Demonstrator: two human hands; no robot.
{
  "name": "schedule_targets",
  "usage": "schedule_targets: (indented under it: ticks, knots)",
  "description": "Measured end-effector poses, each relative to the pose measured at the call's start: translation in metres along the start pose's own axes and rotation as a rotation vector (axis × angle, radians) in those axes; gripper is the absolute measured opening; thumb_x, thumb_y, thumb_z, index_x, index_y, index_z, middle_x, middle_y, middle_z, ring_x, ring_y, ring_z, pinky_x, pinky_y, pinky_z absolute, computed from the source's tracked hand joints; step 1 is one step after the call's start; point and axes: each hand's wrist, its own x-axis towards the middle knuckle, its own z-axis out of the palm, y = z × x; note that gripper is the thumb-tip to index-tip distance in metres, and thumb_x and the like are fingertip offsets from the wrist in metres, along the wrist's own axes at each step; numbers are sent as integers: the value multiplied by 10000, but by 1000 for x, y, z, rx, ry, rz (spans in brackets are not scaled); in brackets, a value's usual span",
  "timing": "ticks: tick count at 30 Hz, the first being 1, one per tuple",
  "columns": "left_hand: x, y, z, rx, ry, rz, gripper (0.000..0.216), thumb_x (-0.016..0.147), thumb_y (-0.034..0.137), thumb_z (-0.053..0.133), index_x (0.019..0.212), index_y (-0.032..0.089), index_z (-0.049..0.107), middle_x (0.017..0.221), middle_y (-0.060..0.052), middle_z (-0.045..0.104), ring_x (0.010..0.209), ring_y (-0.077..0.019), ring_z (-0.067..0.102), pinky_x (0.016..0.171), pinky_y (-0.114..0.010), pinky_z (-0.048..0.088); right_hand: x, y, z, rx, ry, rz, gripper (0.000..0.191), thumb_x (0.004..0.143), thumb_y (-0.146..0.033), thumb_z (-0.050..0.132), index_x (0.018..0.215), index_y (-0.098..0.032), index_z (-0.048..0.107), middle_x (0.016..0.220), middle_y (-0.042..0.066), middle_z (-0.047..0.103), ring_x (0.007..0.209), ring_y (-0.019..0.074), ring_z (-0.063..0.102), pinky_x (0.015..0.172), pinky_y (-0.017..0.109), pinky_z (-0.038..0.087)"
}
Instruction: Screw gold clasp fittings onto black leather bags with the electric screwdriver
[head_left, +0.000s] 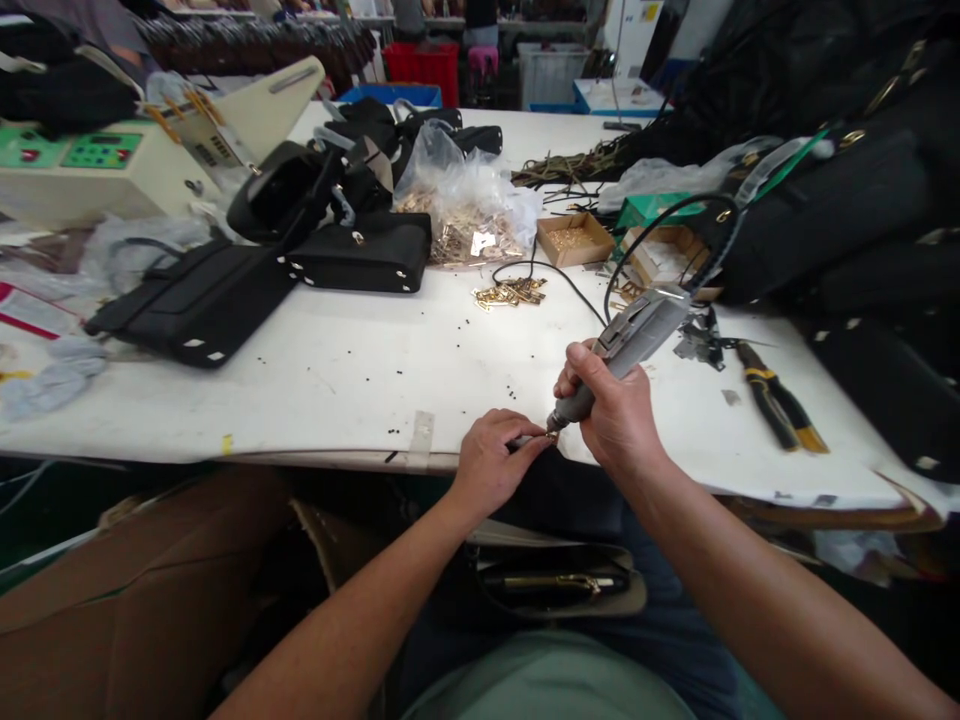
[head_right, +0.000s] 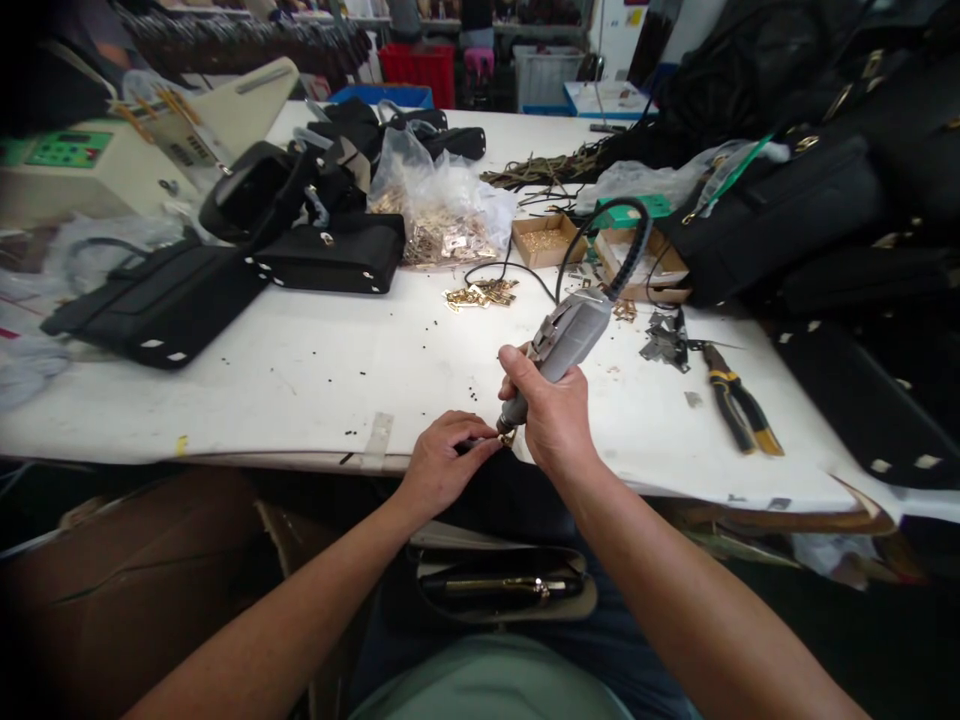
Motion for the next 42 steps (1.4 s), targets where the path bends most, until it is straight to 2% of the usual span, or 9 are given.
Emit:
schedule_targets:
  ticks: [6, 11, 19, 30, 42]
  knots:
    - [-1, -2, 0, -72, 27, 13, 98, 900, 332, 731, 915, 260, 795, 920, -29, 753, 895, -183, 693, 824, -323, 546, -1, 2, -1, 6, 58, -8, 365, 740, -438, 870, 781, -188, 608, 574, -37, 557, 492, 114, 518, 451, 229, 433]
    - [-2, -2, 1, -84, 30, 4, 105, 905, 333, 728, 938, 265, 802, 936, -26, 759, 901, -177, 707, 827, -314, 555, -1, 3, 0, 61, 102, -19, 361, 747, -428, 863, 765, -194, 589, 577, -44, 549, 507, 115, 527, 493, 238, 458]
    - [-3, -4, 3, -92, 59, 4, 54, 885, 268, 754, 914, 261, 800, 926, -8, 766, 885, -162, 711, 823, -303, 551, -4, -1, 0, 139, 82, -58, 347, 771, -389, 847, 729, -198, 561, 585, -51, 528, 522, 105, 510, 533, 245, 468]
    - [-5, -6, 4, -64, 89, 21, 46, 875, 239, 759, 902, 260, 788, 909, -9, 779, 871, -178, 718, 830, -336, 563, -5, 0, -2, 106, 106, -114, 322, 785, -376, 831, 740, -204, 563, 591, -55, 516, 525, 106, 503, 549, 252, 472]
    - [-6, -6, 4, -86, 113, 37, 61, 870, 238, 767, 916, 264, 798, 917, -14, 779, 862, -174, 724, 817, -329, 574, -8, 0, 0, 150, 93, -69, 371, 790, -399, 822, 694, -207, 519, 594, -56, 482, 532, 104, 489, 569, 260, 480]
